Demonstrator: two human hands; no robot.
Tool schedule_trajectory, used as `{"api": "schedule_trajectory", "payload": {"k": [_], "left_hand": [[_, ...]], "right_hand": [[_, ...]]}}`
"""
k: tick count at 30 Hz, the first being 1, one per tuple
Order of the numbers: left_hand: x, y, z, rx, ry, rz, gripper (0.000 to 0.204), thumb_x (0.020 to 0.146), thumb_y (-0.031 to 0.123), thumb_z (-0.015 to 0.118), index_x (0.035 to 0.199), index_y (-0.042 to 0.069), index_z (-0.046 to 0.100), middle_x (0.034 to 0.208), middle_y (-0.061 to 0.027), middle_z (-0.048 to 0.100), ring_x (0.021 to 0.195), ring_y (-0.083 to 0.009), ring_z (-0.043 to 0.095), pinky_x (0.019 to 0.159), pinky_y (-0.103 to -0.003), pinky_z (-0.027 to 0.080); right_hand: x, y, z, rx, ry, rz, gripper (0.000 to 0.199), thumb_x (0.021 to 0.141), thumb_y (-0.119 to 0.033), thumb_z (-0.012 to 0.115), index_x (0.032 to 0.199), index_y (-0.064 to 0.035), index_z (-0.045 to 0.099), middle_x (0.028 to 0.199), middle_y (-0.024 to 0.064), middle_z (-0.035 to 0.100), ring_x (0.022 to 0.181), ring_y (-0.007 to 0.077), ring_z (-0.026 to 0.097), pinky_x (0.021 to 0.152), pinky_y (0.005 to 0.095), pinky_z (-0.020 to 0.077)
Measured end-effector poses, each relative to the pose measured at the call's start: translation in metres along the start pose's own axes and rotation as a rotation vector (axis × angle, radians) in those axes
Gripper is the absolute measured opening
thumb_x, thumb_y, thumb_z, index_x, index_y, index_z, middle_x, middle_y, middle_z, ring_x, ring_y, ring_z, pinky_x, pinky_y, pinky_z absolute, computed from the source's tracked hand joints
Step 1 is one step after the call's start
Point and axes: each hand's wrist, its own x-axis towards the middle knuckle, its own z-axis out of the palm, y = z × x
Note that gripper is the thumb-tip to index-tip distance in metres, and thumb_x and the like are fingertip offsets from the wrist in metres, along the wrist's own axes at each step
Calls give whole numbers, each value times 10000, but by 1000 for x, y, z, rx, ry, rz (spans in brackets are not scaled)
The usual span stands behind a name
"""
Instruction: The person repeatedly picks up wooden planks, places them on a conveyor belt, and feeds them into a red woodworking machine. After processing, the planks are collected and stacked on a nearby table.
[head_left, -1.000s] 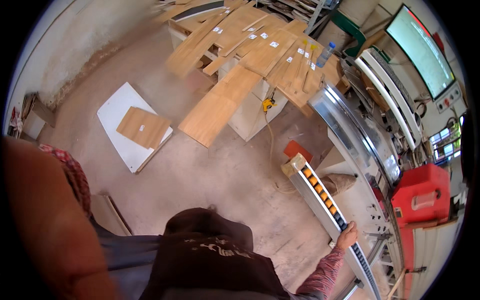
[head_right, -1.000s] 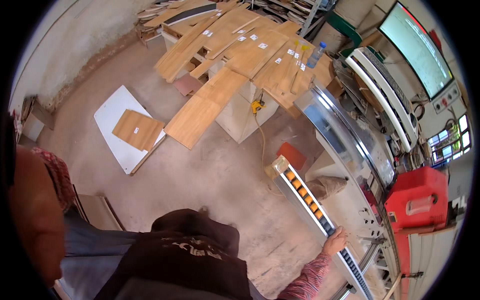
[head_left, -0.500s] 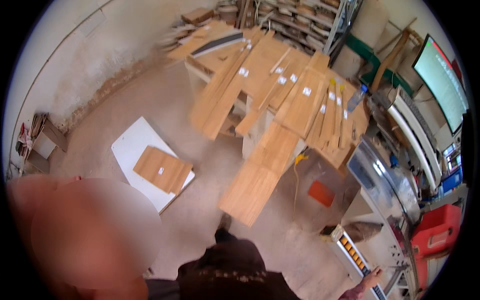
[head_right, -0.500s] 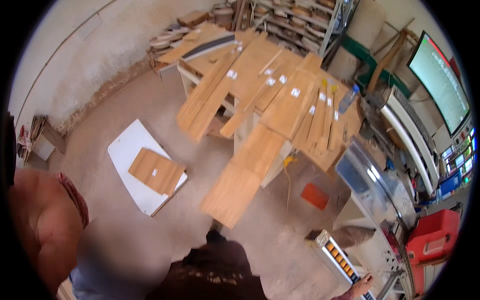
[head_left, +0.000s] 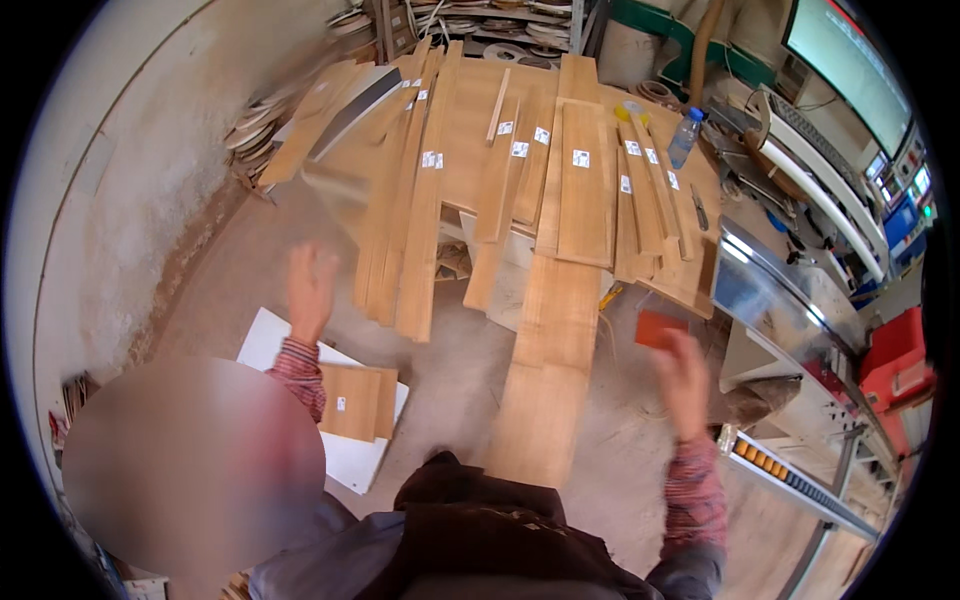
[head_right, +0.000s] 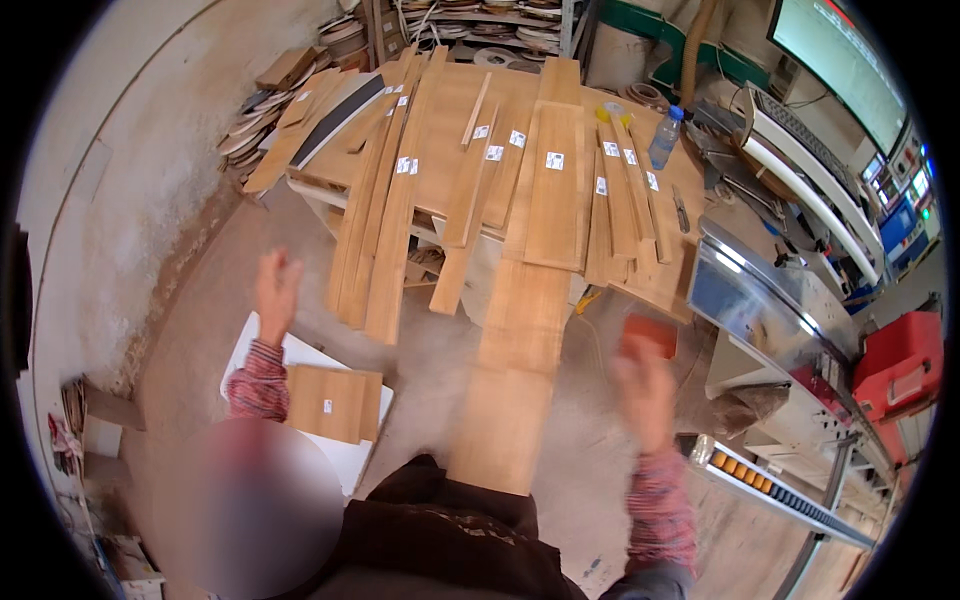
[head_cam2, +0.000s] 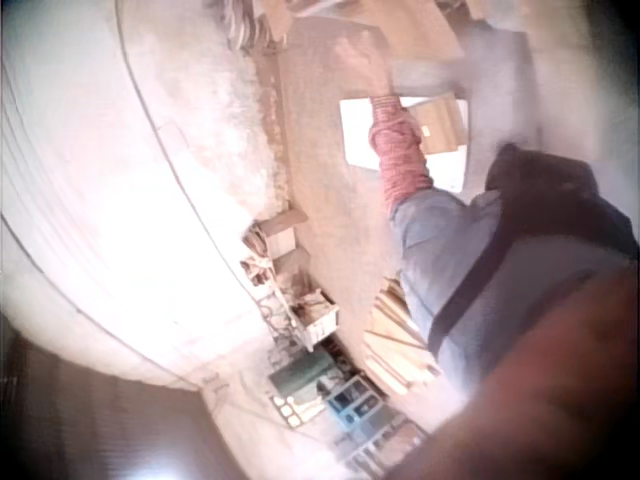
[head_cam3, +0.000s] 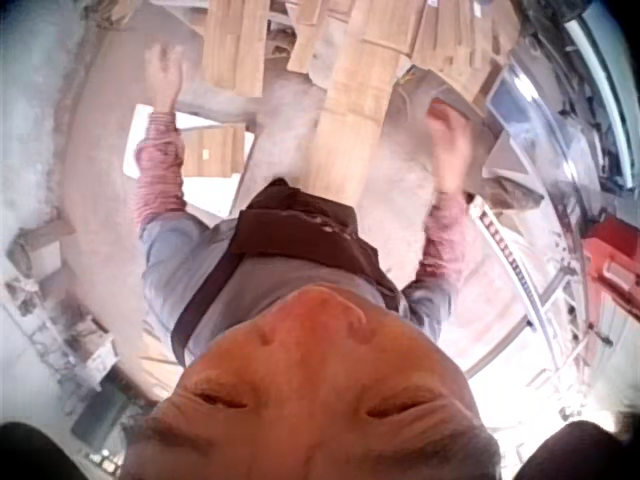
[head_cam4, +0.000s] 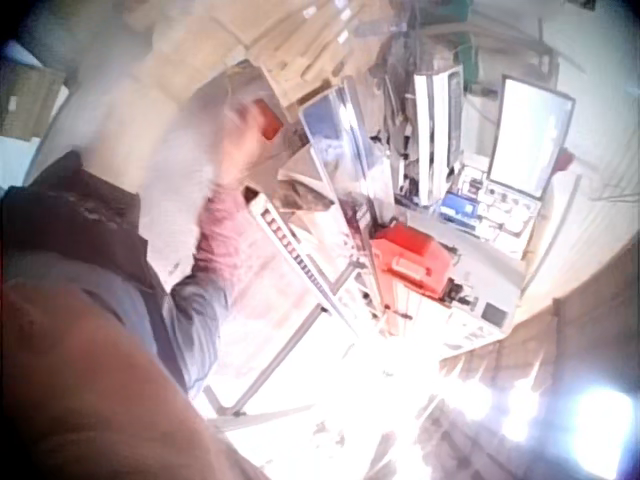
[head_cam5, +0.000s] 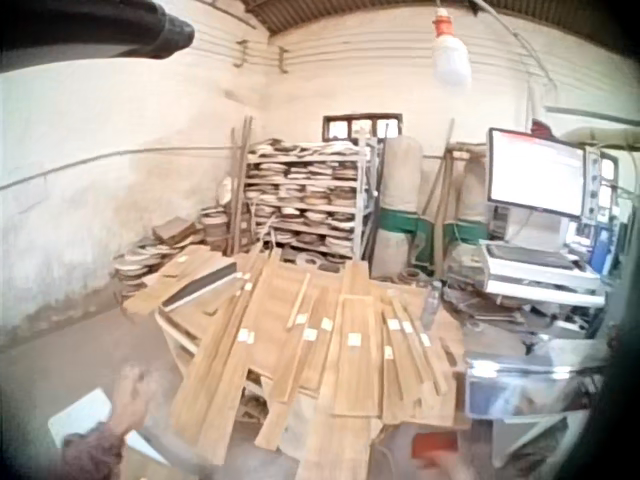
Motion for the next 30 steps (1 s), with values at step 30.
{"api": "schedule_trajectory", "payload": {"k": [30], "left_hand": [[31, -178, 170, -783, -449, -765, 357, 970, 193, 603, 1249, -21, 542, 1134, -123, 628, 1065, -213, 614, 842, -340, 528]], "right_hand": [[107, -91, 388, 958, -396, 781, 301, 896, -165, 695, 1120, 19, 616, 931, 112, 706, 763, 188, 696, 600, 344, 586]]}}
